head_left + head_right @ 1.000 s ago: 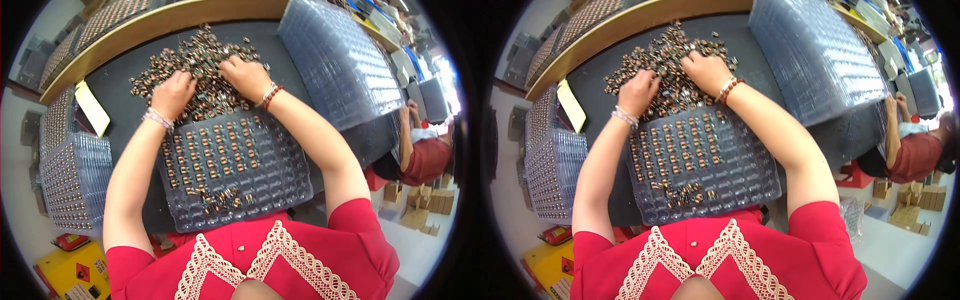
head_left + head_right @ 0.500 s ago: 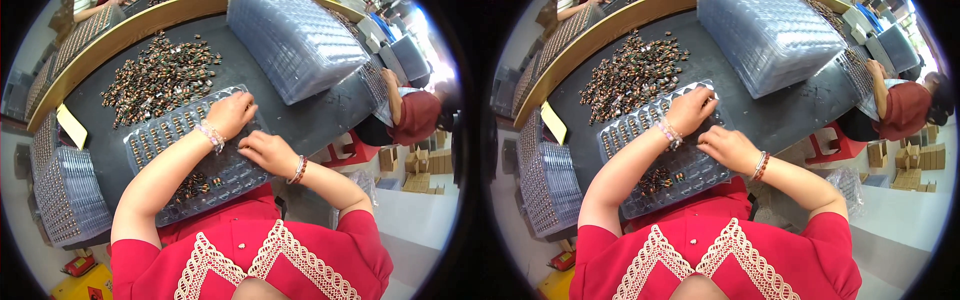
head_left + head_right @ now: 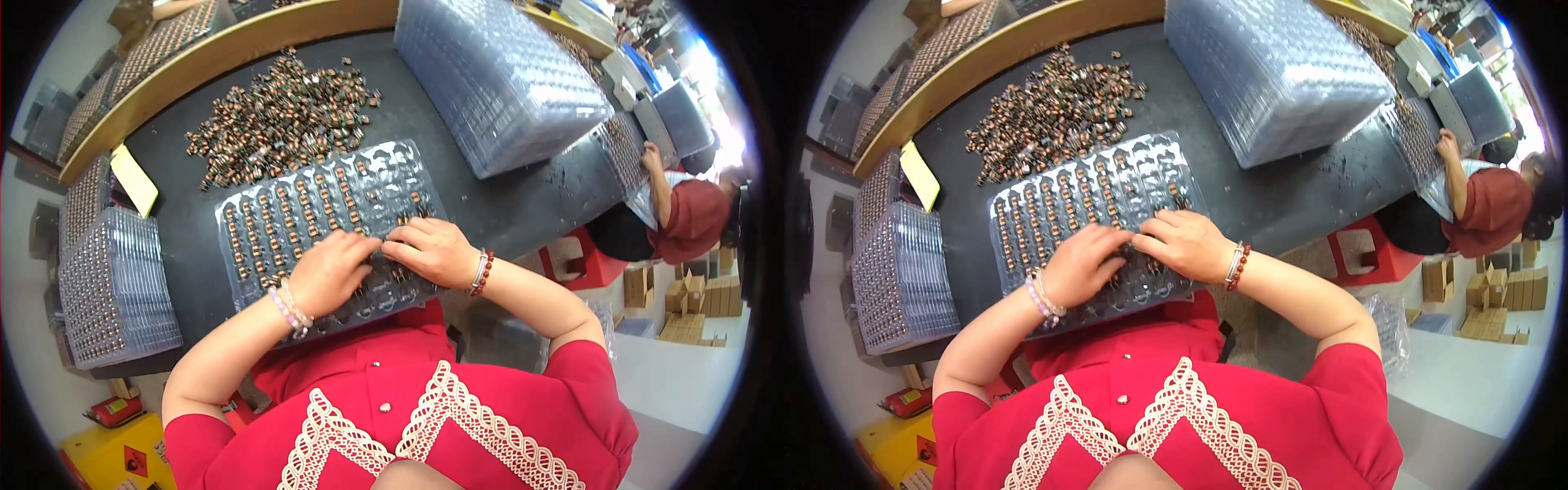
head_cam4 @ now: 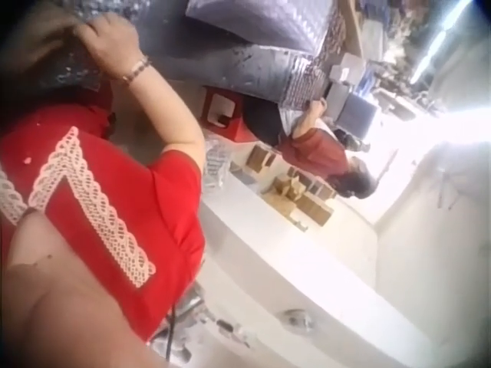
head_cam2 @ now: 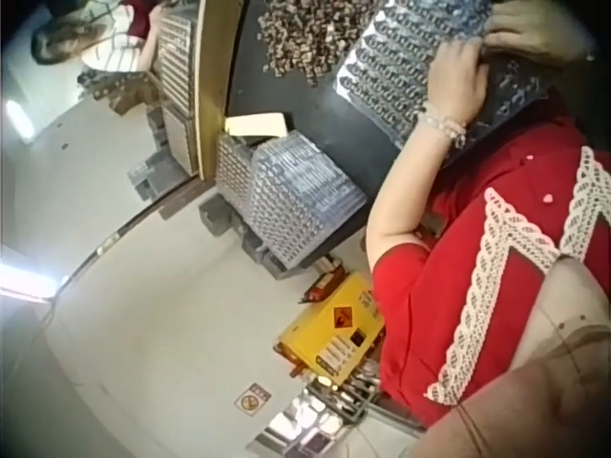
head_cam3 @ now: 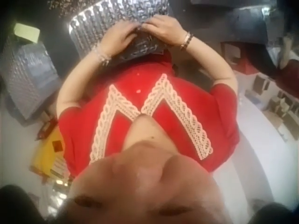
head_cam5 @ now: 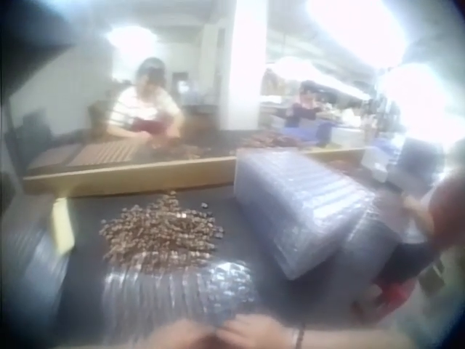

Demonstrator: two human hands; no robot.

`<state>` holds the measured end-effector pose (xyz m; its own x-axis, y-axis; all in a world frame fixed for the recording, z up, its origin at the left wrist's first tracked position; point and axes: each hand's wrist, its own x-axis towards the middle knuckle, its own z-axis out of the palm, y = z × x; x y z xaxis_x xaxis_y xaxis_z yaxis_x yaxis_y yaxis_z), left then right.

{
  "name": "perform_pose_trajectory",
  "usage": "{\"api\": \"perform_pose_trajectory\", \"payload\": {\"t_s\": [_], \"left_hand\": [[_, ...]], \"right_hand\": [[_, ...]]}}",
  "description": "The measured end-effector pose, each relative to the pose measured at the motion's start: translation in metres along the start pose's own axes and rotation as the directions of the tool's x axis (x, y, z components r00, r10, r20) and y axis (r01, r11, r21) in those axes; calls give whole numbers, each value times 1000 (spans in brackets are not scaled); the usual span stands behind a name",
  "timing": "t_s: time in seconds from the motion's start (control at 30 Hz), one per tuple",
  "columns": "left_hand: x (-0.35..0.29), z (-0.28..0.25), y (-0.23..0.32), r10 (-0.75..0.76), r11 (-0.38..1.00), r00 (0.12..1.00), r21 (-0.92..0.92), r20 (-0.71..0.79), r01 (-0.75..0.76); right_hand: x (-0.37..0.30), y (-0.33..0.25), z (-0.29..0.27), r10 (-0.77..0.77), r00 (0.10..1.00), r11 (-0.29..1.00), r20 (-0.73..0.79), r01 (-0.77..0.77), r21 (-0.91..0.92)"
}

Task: The person sorts small electronic components by hand, placing them into a plastic tray.

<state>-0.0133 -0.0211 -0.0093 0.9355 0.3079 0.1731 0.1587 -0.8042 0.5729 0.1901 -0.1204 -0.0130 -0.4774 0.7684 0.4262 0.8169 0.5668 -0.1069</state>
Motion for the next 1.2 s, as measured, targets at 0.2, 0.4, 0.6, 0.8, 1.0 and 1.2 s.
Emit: {"api": "perform_pose_trajectory", "payload": {"t_s": [0.2, 0.4, 0.6, 0.8, 1.0, 1.2], "left_hand": [[27, -34, -33, 30, 999, 983, 26, -183, -25], [79, -74, -132, -349, 764, 852, 408, -390, 499], [103, -70, -160, -411, 718, 834, 433, -368, 545], [102, -67, -174, -38, 737, 896, 593, -443, 325], [111, -81, -180, 12, 745, 885, 595, -465, 303], [118, -72, -143, -29, 901, 889, 374, -457, 222]], "right_hand": [[16, 29, 2, 205, 976, 971, -70, -193, 141], [46, 57, 26, 177, 981, 977, -73, -167, 133], [101, 84, 56, 332, 934, 943, -129, -326, 64], [136, 126, 75, 384, 923, 922, 15, -384, 51], [136, 139, 57, 283, 957, 959, 63, -281, -31], [108, 137, 38, 558, 823, 804, -104, -506, 313]]}}
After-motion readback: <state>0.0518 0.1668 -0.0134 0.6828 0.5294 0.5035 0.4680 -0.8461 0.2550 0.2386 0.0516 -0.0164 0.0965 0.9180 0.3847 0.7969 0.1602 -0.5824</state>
